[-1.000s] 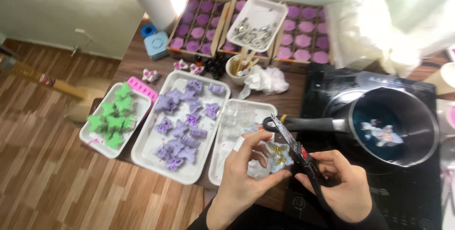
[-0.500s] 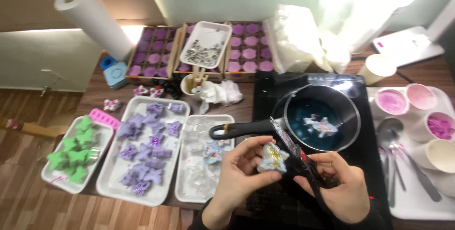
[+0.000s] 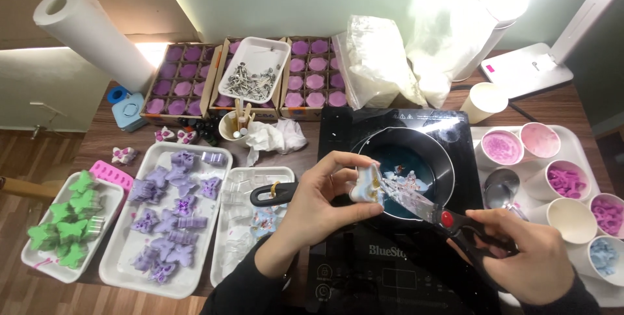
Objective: The person trims excess wax from decorative butterfly-shaped candles using scissors, holding each candle over a pot of melted wax on an induction cooker so trimmed pieces fall in. They place trimmed candles on a tray and pick up the next untrimmed candle to continue.
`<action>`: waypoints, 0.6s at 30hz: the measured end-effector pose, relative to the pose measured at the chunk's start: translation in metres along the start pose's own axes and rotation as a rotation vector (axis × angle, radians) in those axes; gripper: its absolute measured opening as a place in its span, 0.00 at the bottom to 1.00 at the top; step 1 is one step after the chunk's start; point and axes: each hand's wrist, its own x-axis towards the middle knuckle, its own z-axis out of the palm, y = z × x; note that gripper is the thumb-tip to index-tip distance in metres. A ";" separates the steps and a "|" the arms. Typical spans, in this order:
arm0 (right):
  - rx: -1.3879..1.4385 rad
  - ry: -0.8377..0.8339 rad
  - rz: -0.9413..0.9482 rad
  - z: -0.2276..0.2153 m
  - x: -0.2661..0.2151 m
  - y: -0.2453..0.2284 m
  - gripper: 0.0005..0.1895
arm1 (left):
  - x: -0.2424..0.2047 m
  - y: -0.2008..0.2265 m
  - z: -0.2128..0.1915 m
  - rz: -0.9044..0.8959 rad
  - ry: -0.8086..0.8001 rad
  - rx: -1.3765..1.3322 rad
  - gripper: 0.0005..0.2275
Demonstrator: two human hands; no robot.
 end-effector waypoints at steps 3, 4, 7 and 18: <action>-0.102 -0.095 0.051 -0.014 0.004 0.032 0.32 | 0.012 0.003 0.002 0.045 -0.017 0.006 0.20; -0.099 -0.098 0.058 -0.017 0.005 0.034 0.32 | 0.014 0.002 0.002 0.037 -0.018 0.005 0.20; -0.215 -0.105 0.014 -0.027 0.011 0.032 0.31 | 0.021 0.003 0.002 -0.004 0.000 0.093 0.16; -0.494 -0.036 -0.212 -0.044 0.040 -0.007 0.23 | 0.035 -0.008 0.009 0.039 0.003 0.119 0.14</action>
